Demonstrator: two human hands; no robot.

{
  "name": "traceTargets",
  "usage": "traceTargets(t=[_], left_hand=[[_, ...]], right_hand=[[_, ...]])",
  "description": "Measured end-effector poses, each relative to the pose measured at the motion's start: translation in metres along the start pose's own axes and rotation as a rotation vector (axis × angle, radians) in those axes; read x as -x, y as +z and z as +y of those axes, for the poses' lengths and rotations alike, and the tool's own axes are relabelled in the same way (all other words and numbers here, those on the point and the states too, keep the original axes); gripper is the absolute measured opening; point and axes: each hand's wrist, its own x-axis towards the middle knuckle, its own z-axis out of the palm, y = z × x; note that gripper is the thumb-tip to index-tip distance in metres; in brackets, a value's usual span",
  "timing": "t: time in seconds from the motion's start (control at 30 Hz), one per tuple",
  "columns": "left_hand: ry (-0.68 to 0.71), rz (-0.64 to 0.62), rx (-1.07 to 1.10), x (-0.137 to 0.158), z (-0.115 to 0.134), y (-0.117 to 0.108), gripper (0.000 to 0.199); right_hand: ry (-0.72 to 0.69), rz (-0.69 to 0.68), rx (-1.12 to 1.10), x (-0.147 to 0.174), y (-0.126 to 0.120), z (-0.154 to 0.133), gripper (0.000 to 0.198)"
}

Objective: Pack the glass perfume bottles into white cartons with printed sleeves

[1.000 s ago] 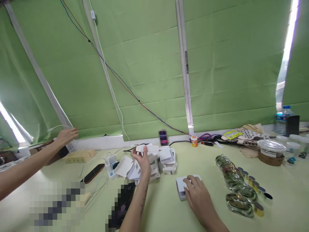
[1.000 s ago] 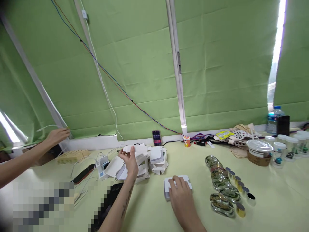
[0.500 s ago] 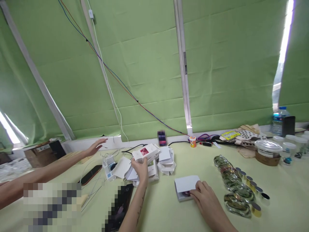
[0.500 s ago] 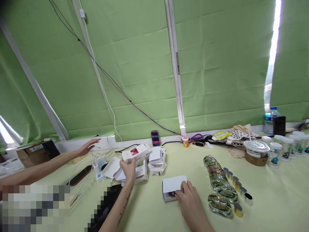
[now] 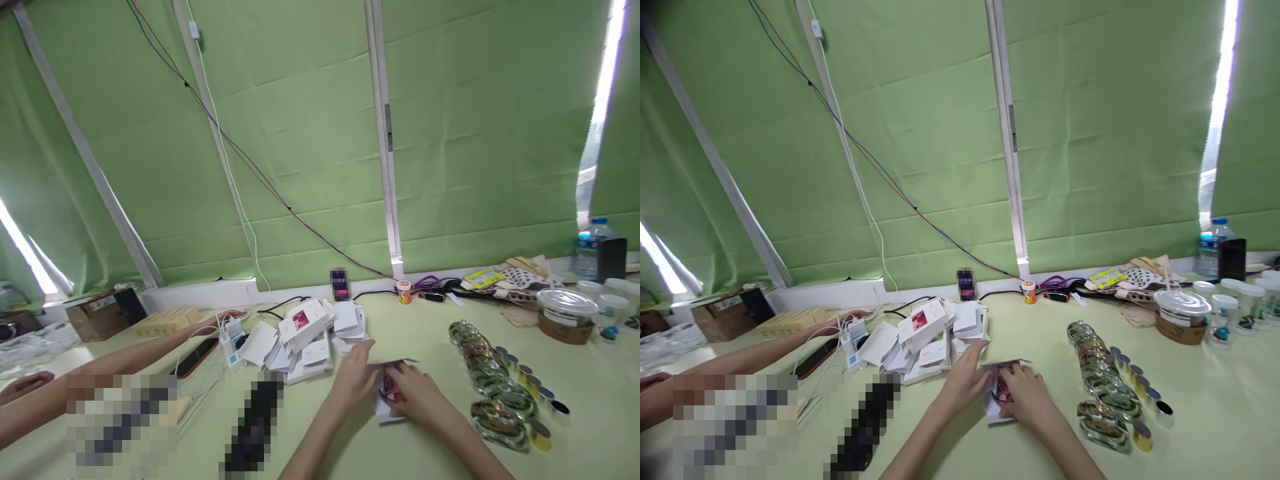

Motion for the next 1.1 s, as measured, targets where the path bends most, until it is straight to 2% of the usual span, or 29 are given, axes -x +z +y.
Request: traceTargets(t=[0.1, 0.17, 0.23, 0.4, 0.47, 0.57, 0.63, 0.73, 0.9, 1.0, 1.1], left_hand=[[-0.072, -0.085, -0.08, -0.01, 0.003, 0.009, 0.032], [-0.1, -0.05, -0.11, -0.015, 0.0, 0.005, 0.024], [-0.144, 0.03, -0.145, -0.017, -0.005, -0.008, 0.027], [-0.289, 0.33, -0.24, -0.016, -0.022, -0.068, 0.035], [-0.338, 0.48, -0.288, -0.014, -0.032, -0.093, 0.038], [-0.402, 0.814, -0.439, -0.007, -0.052, -0.124, 0.036], [-0.527, 0.91, -0.551, 0.001, -0.067, -0.14, 0.037], [-0.717, 0.892, -0.639, 0.013, -0.089, -0.154, 0.037], [-0.875, 0.813, -0.649, 0.025, -0.119, -0.157, 0.029], [-0.888, 0.748, -0.63, 0.028, -0.131, -0.154, 0.023], [-0.842, 0.677, -0.583, 0.031, -0.14, -0.154, 0.014]], right_hand=[[0.008, 0.003, -0.022, 0.002, 0.003, -0.001, 0.061], [0.014, 0.018, -0.036, 0.006, 0.005, 0.0, 0.06], [0.024, 0.067, -0.071, 0.012, 0.008, 0.002, 0.059], [0.101, 0.234, -0.129, 0.023, 0.016, 0.012, 0.054], [0.125, 0.228, -0.116, 0.024, 0.018, 0.013, 0.054], [0.135, 0.184, -0.11, 0.025, 0.02, 0.012, 0.051], [0.143, 0.149, -0.113, 0.025, 0.02, 0.012, 0.051], [0.157, 0.113, -0.101, 0.025, 0.019, 0.011, 0.052], [0.142, 0.127, -0.033, 0.027, 0.022, 0.013, 0.05], [0.132, 0.16, -0.005, 0.026, 0.031, 0.015, 0.05], [0.138, 0.234, 0.038, 0.022, 0.047, 0.022, 0.055]])
